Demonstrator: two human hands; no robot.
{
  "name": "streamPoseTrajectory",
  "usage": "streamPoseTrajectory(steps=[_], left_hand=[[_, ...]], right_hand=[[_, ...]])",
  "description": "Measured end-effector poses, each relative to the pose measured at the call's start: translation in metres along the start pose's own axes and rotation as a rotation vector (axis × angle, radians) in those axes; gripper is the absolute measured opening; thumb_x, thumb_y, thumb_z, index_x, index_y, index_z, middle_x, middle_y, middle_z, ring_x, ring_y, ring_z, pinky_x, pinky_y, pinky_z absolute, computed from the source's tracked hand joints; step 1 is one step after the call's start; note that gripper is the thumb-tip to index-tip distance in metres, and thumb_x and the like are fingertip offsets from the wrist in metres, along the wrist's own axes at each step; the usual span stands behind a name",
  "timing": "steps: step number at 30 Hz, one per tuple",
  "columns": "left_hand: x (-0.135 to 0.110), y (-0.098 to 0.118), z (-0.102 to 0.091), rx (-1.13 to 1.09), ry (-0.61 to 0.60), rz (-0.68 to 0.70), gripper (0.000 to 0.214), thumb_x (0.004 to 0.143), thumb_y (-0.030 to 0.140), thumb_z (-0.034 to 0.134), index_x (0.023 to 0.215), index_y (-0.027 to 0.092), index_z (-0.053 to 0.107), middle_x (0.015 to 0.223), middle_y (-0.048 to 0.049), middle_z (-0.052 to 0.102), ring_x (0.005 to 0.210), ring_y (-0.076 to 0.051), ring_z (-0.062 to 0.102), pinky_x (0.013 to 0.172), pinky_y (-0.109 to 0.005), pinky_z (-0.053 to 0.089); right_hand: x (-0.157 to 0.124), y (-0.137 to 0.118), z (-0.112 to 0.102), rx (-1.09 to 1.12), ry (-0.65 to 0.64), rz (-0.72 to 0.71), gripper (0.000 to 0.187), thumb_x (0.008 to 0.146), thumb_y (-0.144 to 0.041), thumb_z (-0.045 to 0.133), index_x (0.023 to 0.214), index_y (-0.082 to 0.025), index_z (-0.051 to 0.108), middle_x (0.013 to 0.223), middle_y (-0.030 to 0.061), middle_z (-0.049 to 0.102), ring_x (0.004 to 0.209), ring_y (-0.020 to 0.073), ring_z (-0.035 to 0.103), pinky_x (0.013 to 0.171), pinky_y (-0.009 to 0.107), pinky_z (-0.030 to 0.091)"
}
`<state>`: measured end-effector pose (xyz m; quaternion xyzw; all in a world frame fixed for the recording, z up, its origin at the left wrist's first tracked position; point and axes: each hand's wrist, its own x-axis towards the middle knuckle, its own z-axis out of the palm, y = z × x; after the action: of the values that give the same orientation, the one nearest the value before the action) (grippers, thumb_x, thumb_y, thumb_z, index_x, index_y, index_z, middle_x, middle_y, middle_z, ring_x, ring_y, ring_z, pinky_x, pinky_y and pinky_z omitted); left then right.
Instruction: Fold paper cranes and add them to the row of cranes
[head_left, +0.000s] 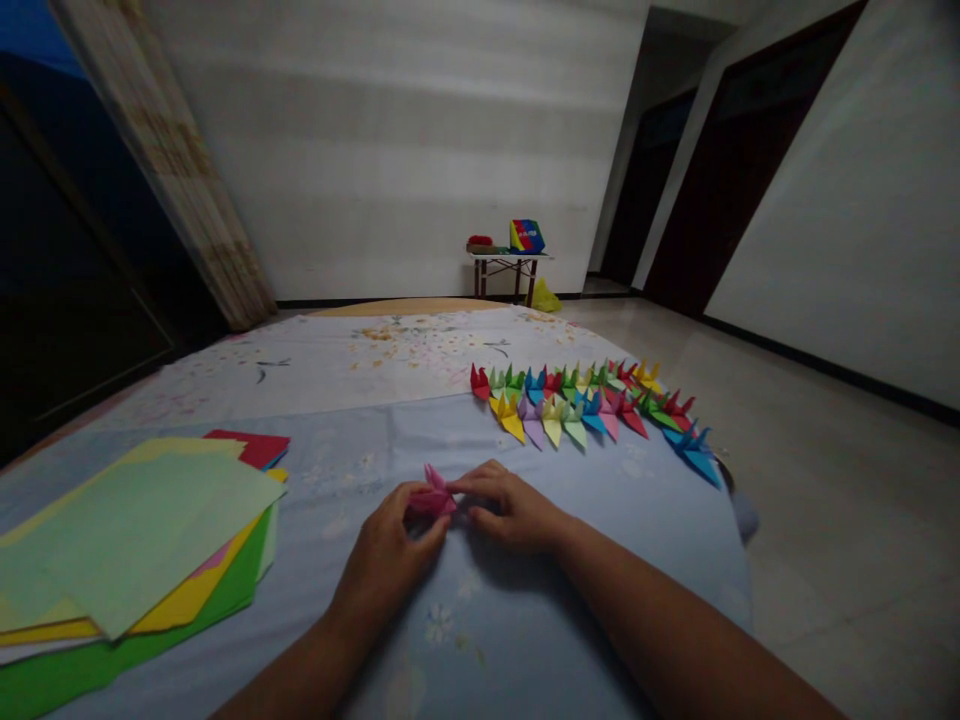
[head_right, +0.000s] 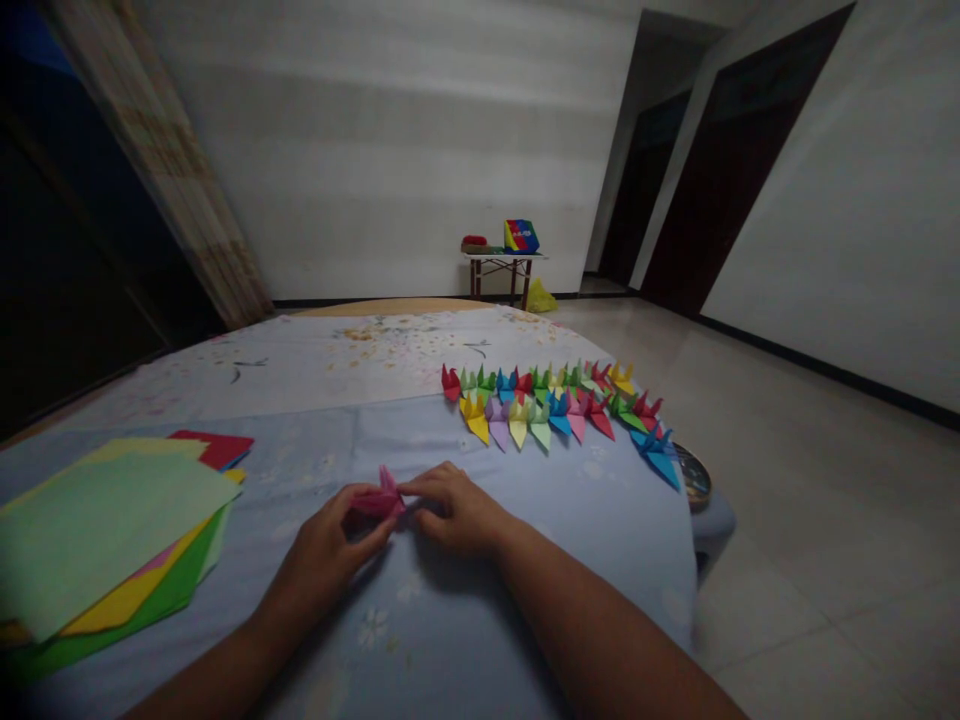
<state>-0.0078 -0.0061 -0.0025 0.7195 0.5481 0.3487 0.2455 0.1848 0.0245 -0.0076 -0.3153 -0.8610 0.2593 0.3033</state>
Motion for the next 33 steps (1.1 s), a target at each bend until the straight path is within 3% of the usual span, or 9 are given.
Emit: streamPoseTrajectory(steps=[5, 11, 14, 18, 22, 25, 28, 33], left_hand=[[0.005, -0.002, -0.001, -0.245, 0.076, -0.177, 0.04, 0.065, 0.034, 0.068, 0.097, 0.02, 0.048, 0.087, -0.0037, 0.068, 0.083, -0.021, 0.066, 0.079, -0.036, 0.051], [0.007, 0.003, -0.005, -0.508, -0.004, -0.242, 0.039, 0.064, 0.035, 0.069, 0.094, 0.018, 0.05, 0.087, -0.0062, 0.069, 0.085, -0.023, 0.066, 0.078, -0.037, 0.051], [0.007, 0.008, -0.008, -0.613, 0.005, -0.286, 0.04, 0.065, 0.035, 0.067, 0.096, 0.016, 0.05, 0.086, -0.0068, 0.069, 0.082, -0.023, 0.066, 0.074, -0.037, 0.051], [0.008, 0.011, -0.006, -0.746, 0.031, -0.324, 0.044, 0.065, 0.032, 0.068, 0.101, 0.015, 0.05, 0.088, -0.0067, 0.067, 0.075, -0.019, 0.066, 0.072, -0.034, 0.051], [0.008, 0.008, 0.003, -0.808, -0.05, -0.367, 0.044, 0.066, 0.03, 0.068, 0.102, 0.014, 0.048, 0.088, -0.0077, 0.066, 0.075, -0.019, 0.066, 0.071, -0.033, 0.05], [0.007, 0.004, 0.011, -0.774, -0.13, -0.358, 0.044, 0.066, 0.03, 0.066, 0.101, 0.014, 0.046, 0.088, -0.0079, 0.065, 0.076, -0.019, 0.065, 0.069, -0.031, 0.05], [0.005, 0.002, 0.012, -0.587, -0.205, -0.281, 0.039, 0.071, 0.033, 0.06, 0.104, 0.016, 0.047, 0.092, -0.0071, 0.064, 0.069, -0.017, 0.064, 0.062, -0.03, 0.05], [0.002, -0.001, 0.002, -0.022, -0.067, 0.02, 0.026, 0.076, 0.03, 0.054, 0.099, 0.02, 0.056, 0.093, -0.0041, 0.061, 0.073, -0.017, 0.059, 0.07, -0.033, 0.047]], right_hand=[[0.002, -0.007, 0.004, 0.115, 0.036, -0.08, 0.052, 0.074, -0.01, 0.051, 0.124, -0.023, 0.049, 0.114, 0.0073, 0.057, 0.106, 0.0185, 0.048, 0.092, 0.036, 0.037], [0.003, -0.015, 0.004, 0.183, 0.058, -0.092, 0.055, 0.068, -0.001, 0.045, 0.119, -0.022, 0.054, 0.111, 0.0062, 0.059, 0.105, 0.0173, 0.05, 0.093, 0.036, 0.037], [0.003, -0.015, 0.004, 0.21, 0.164, 0.004, 0.048, 0.072, -0.005, 0.047, 0.116, -0.023, 0.055, 0.109, 0.0053, 0.059, 0.1, 0.0156, 0.052, 0.088, 0.033, 0.041], [0.005, -0.007, 0.008, 0.289, 0.311, 0.239, 0.037, 0.079, -0.025, 0.055, 0.115, -0.02, 0.053, 0.108, 0.0078, 0.056, 0.087, 0.014, 0.055, 0.073, 0.028, 0.046], [0.007, 0.0, 0.015, 0.445, 0.264, 0.367, 0.042, 0.078, -0.034, 0.057, 0.115, -0.015, 0.05, 0.081, 0.0025, 0.059, 0.07, 0.0113, 0.055, 0.063, 0.025, 0.044], [0.008, 0.001, 0.019, 0.433, 0.213, 0.385, 0.041, 0.076, -0.028, 0.059, 0.113, -0.014, 0.051, 0.07, -0.0023, 0.055, 0.058, 0.0082, 0.051, 0.056, 0.021, 0.041], [0.007, 0.002, 0.019, 0.298, 0.215, 0.397, 0.037, 0.075, -0.021, 0.056, 0.112, -0.015, 0.053, 0.067, -0.0033, 0.055, 0.057, 0.0075, 0.049, 0.055, 0.02, 0.038], [0.008, 0.005, 0.016, 0.014, 0.169, 0.361, 0.029, 0.077, -0.016, 0.052, 0.105, -0.017, 0.059, 0.072, -0.0001, 0.06, 0.062, 0.0096, 0.051, 0.059, 0.021, 0.039]])
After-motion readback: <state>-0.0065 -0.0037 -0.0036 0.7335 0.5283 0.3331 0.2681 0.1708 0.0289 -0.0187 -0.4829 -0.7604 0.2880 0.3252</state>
